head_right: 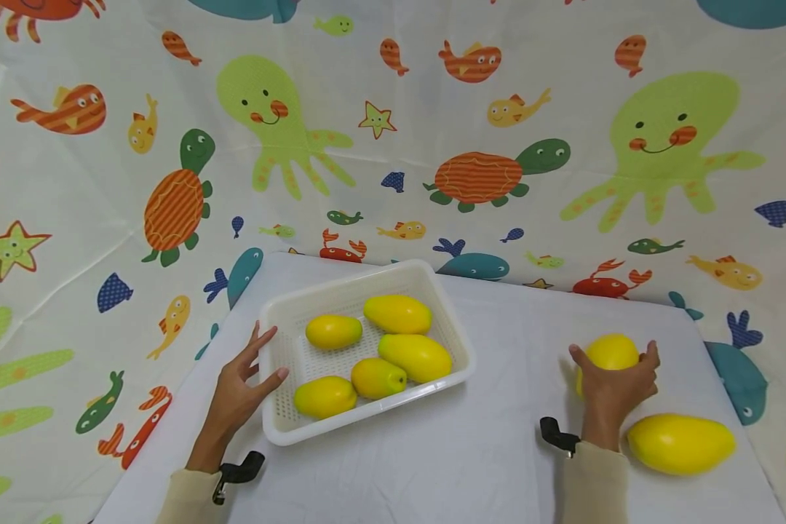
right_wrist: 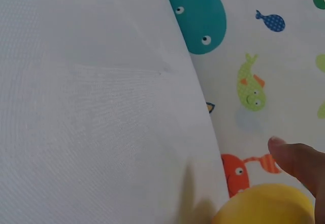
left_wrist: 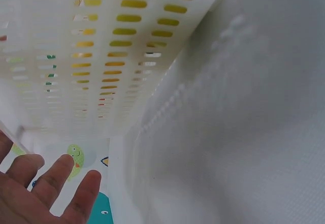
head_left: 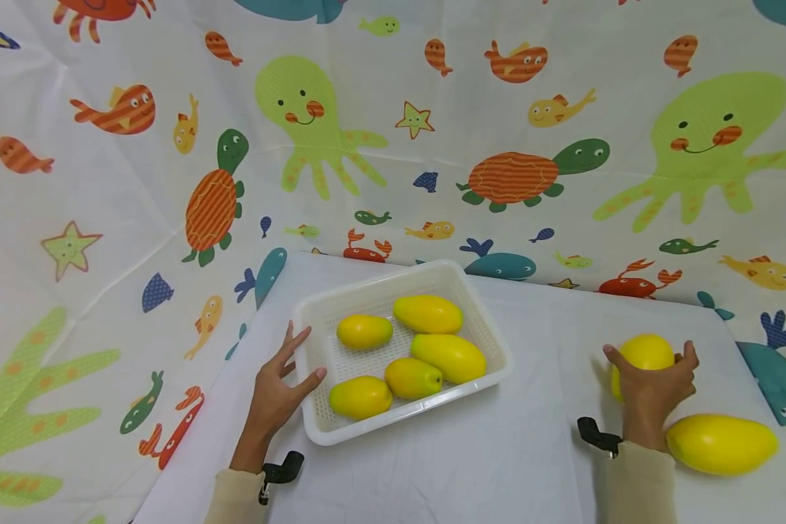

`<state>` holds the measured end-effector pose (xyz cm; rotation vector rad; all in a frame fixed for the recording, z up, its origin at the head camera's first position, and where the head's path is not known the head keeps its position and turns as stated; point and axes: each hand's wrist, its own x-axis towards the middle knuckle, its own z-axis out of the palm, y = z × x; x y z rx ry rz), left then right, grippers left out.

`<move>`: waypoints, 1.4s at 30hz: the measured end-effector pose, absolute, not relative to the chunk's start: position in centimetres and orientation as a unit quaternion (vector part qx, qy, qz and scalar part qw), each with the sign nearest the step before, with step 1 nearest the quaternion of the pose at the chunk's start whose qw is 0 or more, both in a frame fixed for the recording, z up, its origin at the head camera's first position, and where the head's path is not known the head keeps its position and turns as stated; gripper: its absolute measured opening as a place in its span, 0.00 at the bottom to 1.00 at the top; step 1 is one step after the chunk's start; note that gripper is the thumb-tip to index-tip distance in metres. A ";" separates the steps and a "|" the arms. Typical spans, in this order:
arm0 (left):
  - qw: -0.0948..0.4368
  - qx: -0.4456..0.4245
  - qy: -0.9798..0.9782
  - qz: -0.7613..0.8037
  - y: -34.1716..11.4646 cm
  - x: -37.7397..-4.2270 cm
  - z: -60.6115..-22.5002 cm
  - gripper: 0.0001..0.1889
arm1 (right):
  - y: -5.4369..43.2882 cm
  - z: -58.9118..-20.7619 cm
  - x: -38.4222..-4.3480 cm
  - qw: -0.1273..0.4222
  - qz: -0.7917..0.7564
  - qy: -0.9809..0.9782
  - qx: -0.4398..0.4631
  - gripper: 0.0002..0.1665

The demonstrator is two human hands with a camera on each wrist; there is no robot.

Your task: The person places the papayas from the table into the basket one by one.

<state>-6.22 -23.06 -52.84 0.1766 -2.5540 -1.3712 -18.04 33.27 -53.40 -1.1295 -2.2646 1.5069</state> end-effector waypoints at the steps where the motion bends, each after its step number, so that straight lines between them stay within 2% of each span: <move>1: 0.119 0.060 -0.873 -0.469 -23.0 -6.2 -52.8 0.42 | 33.2 -53.6 -18.1 0.092 0.509 -0.769 -0.376 0.66; 5: 0.118 0.062 -0.873 -0.468 -23.0 -6.2 -52.8 0.42 | 32.9 -54.0 -18.1 0.076 0.512 -0.779 -0.355 0.62; 16: 0.117 0.064 -0.873 -0.469 -23.0 -6.2 -52.8 0.42 | 31.1 -54.1 -18.4 0.082 0.525 -0.790 -0.306 0.56; 42: 0.119 0.063 -0.875 -0.466 -23.1 -6.3 -52.8 0.42 | 28.0 -49.9 -18.3 0.072 0.554 -0.805 -0.200 0.57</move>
